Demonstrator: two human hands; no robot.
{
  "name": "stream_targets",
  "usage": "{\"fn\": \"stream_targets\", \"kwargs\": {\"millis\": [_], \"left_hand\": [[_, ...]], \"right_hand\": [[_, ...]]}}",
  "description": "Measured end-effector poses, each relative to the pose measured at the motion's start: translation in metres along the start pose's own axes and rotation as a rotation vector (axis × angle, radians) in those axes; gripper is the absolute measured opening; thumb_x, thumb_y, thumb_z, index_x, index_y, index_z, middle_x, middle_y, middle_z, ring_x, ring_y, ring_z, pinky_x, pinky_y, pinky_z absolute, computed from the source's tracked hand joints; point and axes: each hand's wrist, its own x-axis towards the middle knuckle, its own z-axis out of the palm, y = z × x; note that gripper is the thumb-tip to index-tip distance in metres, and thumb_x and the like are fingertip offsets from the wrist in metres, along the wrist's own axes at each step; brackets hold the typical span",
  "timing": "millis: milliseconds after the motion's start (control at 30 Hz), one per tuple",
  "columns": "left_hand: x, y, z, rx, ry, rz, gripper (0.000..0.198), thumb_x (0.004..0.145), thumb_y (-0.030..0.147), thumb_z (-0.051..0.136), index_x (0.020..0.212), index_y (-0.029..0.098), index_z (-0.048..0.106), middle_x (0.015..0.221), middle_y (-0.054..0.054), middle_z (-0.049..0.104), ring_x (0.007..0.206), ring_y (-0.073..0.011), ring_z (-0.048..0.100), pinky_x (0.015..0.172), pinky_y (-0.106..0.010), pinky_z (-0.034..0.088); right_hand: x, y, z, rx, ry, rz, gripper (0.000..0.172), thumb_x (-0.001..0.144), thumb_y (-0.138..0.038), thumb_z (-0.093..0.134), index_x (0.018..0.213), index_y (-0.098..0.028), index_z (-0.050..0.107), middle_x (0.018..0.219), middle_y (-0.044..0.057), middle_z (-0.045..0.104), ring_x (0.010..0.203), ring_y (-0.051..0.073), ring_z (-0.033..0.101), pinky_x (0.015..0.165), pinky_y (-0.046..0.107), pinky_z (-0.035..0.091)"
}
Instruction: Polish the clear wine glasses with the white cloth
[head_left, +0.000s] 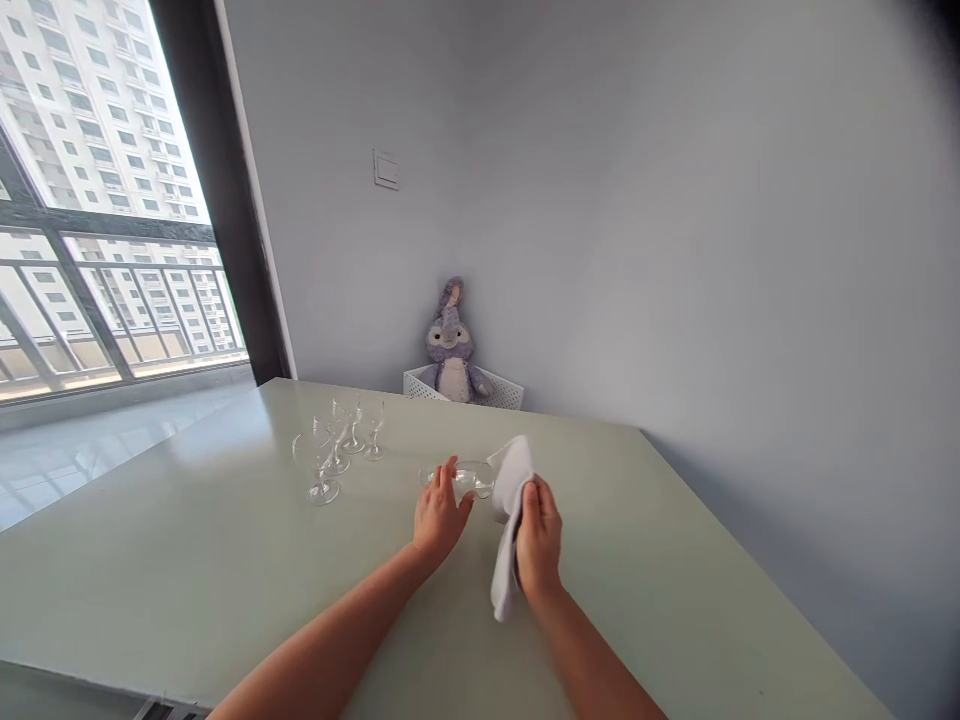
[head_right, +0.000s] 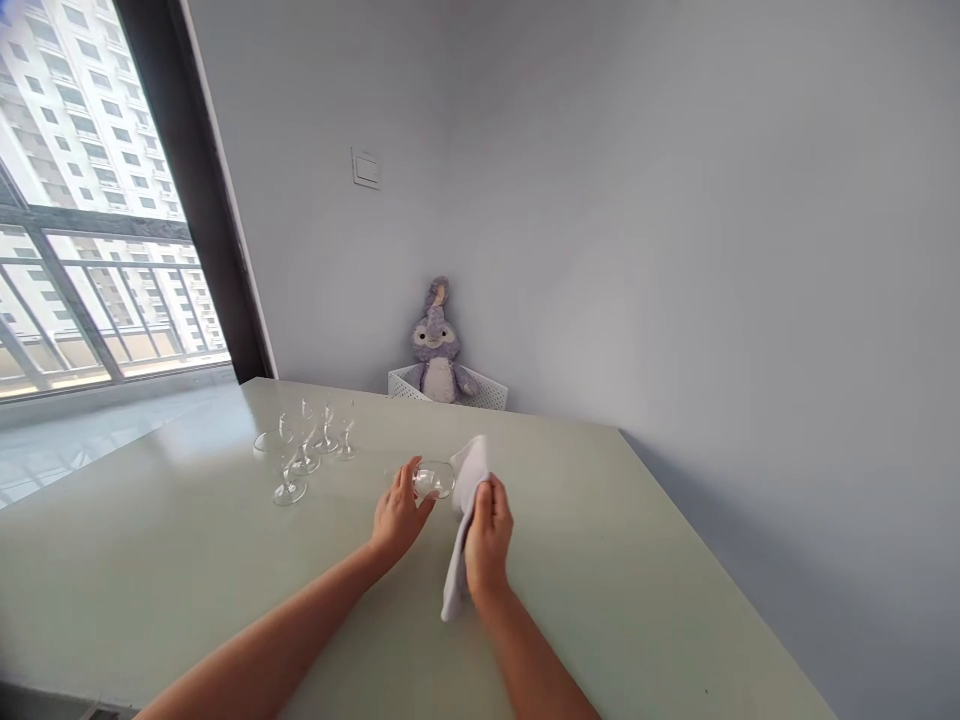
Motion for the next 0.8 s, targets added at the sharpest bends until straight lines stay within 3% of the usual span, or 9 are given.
{"fn": "stream_targets", "kwargs": {"millis": [67,167,367,500,600,700,800], "left_hand": [[-0.001,0.001,-0.002,0.006,0.000,0.006,0.049,0.079,0.027,0.046,0.125,0.022,0.029,0.116,-0.008,0.050,0.101,-0.0194,0.051,0.081,-0.031,0.038],[0.000,-0.002,-0.004,0.027,0.014,-0.004,0.047,0.078,0.024,0.046,0.123,0.022,0.031,0.114,-0.007,0.050,0.101,-0.0195,0.050,0.079,-0.031,0.039],[-0.001,-0.007,-0.003,0.110,0.026,0.063,0.046,0.077,0.020,0.047,0.122,0.020,0.034,0.108,-0.007,0.053,0.099,-0.0194,0.049,0.084,-0.032,0.037],[-0.006,-0.004,-0.004,0.203,0.025,0.185,0.048,0.075,0.015,0.047,0.122,0.018,0.038,0.105,-0.007,0.055,0.097,-0.0215,0.048,0.083,-0.035,0.036],[-0.009,-0.002,-0.006,0.298,0.032,0.343,0.048,0.075,0.012,0.046,0.123,0.018,0.040,0.105,-0.008,0.056,0.093,-0.0226,0.049,0.079,-0.037,0.037],[-0.008,0.000,-0.012,0.357,0.052,0.479,0.051,0.076,0.014,0.050,0.125,0.020,0.039,0.101,-0.009,0.058,0.092,-0.0231,0.049,0.081,-0.039,0.036],[-0.004,0.002,-0.020,0.362,0.069,0.577,0.049,0.078,0.024,0.052,0.126,0.024,0.039,0.103,-0.007,0.058,0.099,-0.0229,0.048,0.094,-0.043,0.028]], "right_hand": [[-0.010,-0.001,0.007,-0.089,-0.178,-0.105,0.038,0.087,-0.041,0.036,0.115,-0.020,0.051,0.103,0.008,0.056,0.094,0.018,0.052,0.081,0.030,0.042],[-0.019,0.004,0.013,-0.209,-0.389,-0.189,0.042,0.088,-0.037,0.036,0.127,-0.023,0.042,0.104,0.009,0.058,0.093,0.019,0.054,0.081,0.034,0.044],[-0.015,0.009,0.009,-0.234,-0.537,-0.158,0.048,0.084,-0.034,0.043,0.131,-0.025,0.036,0.116,0.005,0.055,0.103,0.020,0.052,0.085,0.031,0.043],[-0.007,0.012,0.006,-0.223,-0.571,-0.067,0.038,0.080,-0.033,0.047,0.116,-0.020,0.054,0.089,0.004,0.063,0.079,0.018,0.057,0.071,0.029,0.045],[0.001,0.020,0.004,-0.136,-0.646,0.036,0.030,0.077,-0.034,0.052,0.102,-0.019,0.062,0.078,0.002,0.063,0.074,0.017,0.055,0.069,0.028,0.043],[0.010,0.025,-0.001,0.042,-0.687,0.228,0.030,0.072,-0.036,0.060,0.096,-0.018,0.064,0.074,0.001,0.062,0.067,0.015,0.053,0.064,0.026,0.042],[0.019,0.022,-0.009,0.270,-0.670,0.429,0.033,0.067,-0.040,0.065,0.088,-0.015,0.064,0.067,0.002,0.060,0.059,0.013,0.051,0.059,0.026,0.041]]}}
